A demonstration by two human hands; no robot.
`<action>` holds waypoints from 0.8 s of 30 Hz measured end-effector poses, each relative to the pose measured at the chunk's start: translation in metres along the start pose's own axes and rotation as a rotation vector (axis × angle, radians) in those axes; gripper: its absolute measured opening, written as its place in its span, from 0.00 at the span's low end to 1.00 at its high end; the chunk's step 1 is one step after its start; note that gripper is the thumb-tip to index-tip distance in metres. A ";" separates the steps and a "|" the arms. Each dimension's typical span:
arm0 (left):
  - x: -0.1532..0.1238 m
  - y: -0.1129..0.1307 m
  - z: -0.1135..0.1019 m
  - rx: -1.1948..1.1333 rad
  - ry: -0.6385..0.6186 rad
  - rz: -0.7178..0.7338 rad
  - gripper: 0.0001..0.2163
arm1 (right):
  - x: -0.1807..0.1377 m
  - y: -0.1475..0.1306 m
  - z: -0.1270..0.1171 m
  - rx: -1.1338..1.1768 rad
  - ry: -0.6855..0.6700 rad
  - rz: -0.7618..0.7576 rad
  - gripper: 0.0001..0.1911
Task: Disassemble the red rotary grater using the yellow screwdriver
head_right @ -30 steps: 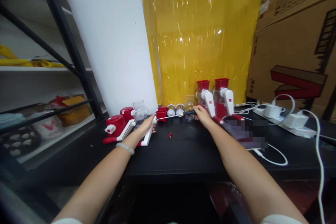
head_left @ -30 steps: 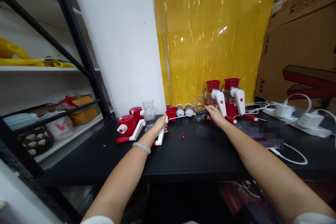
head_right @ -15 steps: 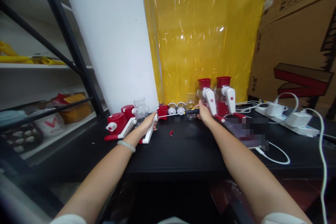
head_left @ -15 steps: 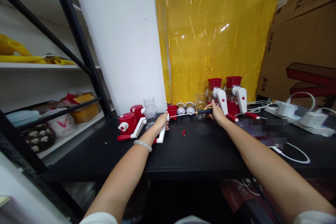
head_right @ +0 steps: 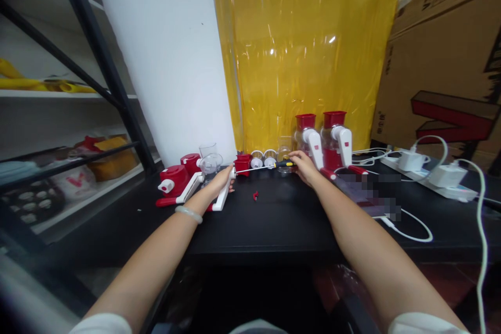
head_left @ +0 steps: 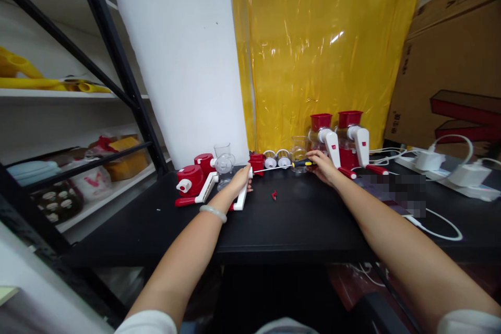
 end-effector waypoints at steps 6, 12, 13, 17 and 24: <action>0.000 -0.004 0.004 -0.017 -0.042 -0.047 0.19 | 0.009 0.002 -0.008 -0.130 0.059 -0.005 0.22; 0.001 -0.004 0.003 -0.021 -0.040 -0.048 0.20 | 0.011 -0.006 -0.004 -0.301 -0.012 -0.187 0.24; 0.002 -0.004 0.003 -0.022 -0.036 -0.050 0.20 | 0.010 -0.007 -0.002 -0.271 -0.026 -0.188 0.23; 0.005 -0.006 0.001 -0.019 -0.021 -0.058 0.19 | 0.004 -0.003 0.001 -0.100 -0.007 -0.060 0.18; 0.006 -0.006 0.002 -0.007 -0.030 -0.045 0.20 | -0.006 -0.010 0.007 0.047 -0.067 0.012 0.15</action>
Point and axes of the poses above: each hand's wrist, its own x-axis towards the middle knuckle, its own z-axis out of the palm, y = z × x, the point moved 10 cm from there along x, towards the middle knuckle, and after that the axes turned 13 degrees about y, right-handed, at the moved point
